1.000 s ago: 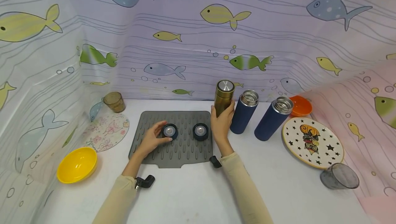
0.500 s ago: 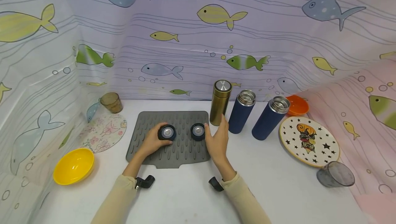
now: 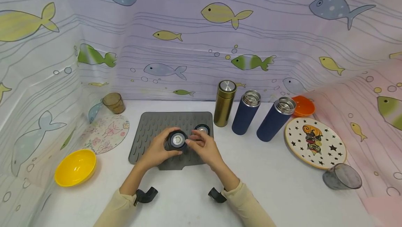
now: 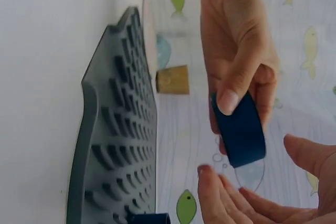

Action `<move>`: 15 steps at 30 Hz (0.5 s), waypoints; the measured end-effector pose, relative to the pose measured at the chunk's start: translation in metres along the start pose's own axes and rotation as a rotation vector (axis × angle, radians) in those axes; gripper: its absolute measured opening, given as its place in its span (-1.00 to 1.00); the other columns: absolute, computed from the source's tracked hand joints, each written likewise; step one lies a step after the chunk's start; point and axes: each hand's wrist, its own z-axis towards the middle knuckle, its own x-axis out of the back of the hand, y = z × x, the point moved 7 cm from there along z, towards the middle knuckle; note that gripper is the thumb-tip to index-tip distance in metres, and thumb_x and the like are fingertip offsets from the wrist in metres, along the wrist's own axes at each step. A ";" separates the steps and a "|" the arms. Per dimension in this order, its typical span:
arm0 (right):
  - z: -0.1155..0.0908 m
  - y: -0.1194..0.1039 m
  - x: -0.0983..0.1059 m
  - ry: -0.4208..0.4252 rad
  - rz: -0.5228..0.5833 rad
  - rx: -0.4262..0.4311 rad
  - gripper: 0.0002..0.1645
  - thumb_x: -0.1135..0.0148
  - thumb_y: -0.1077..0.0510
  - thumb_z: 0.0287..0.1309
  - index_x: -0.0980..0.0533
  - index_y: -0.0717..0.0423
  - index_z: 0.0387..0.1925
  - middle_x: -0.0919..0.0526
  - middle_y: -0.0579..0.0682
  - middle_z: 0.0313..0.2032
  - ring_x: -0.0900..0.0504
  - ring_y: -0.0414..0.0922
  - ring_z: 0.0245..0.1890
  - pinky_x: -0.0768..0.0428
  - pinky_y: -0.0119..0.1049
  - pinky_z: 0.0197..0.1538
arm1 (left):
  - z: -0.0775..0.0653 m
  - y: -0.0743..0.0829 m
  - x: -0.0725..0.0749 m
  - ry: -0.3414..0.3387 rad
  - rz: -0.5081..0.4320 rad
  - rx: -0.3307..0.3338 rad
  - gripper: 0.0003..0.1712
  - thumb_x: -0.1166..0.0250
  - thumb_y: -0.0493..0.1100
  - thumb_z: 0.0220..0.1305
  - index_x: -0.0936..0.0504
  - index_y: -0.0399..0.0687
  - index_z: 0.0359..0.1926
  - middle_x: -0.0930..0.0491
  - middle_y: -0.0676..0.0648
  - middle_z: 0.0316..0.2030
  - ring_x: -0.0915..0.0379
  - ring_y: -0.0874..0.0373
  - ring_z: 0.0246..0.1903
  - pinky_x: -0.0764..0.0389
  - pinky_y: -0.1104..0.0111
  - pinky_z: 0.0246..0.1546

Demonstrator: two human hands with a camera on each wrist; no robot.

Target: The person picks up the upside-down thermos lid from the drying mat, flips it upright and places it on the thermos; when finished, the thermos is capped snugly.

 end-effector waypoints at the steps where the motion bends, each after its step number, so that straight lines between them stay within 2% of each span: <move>1: -0.001 0.000 -0.002 -0.024 0.027 -0.007 -0.31 -0.26 0.07 0.32 -0.32 0.25 0.37 -0.55 0.28 0.17 -0.63 0.09 0.13 -0.62 -0.07 0.15 | -0.001 0.003 0.000 -0.002 -0.001 -0.010 -0.08 -0.59 -0.35 -0.10 -0.40 -0.13 0.32 -0.48 -0.16 0.23 -0.41 -0.12 0.25 -0.42 -0.11 0.26; 7: -0.003 0.002 -0.008 -0.110 0.136 -0.067 -0.30 -0.27 0.04 0.32 -0.34 0.34 0.35 -0.59 0.31 0.14 -0.73 -0.02 -0.07 -0.67 -0.15 0.07 | -0.008 0.016 -0.001 -0.008 -0.014 -0.060 -0.09 -0.59 -0.36 -0.10 -0.42 -0.08 0.31 -0.50 -0.12 0.21 -0.45 -0.08 0.21 -0.46 -0.08 0.21; 11: -0.004 0.005 -0.010 -0.154 0.201 -0.088 -0.28 -0.27 0.07 0.31 -0.32 0.40 0.34 -0.58 0.33 0.14 -0.75 -0.08 -0.10 -0.67 -0.18 0.06 | -0.011 0.020 -0.002 -0.021 -0.036 -0.097 -0.11 -0.59 -0.35 -0.09 -0.43 -0.07 0.32 -0.51 -0.10 0.17 -0.47 -0.06 0.17 -0.48 -0.10 0.17; 15: -0.006 0.007 -0.010 -0.151 0.265 -0.109 -0.28 -0.28 0.15 0.28 -0.30 0.48 0.32 -0.57 0.37 0.14 -0.75 -0.13 -0.13 -0.68 -0.19 0.04 | -0.012 0.021 -0.004 -0.023 -0.038 -0.109 -0.10 -0.59 -0.34 -0.08 -0.42 -0.05 0.32 -0.50 -0.09 0.19 -0.46 -0.06 0.19 -0.48 -0.11 0.18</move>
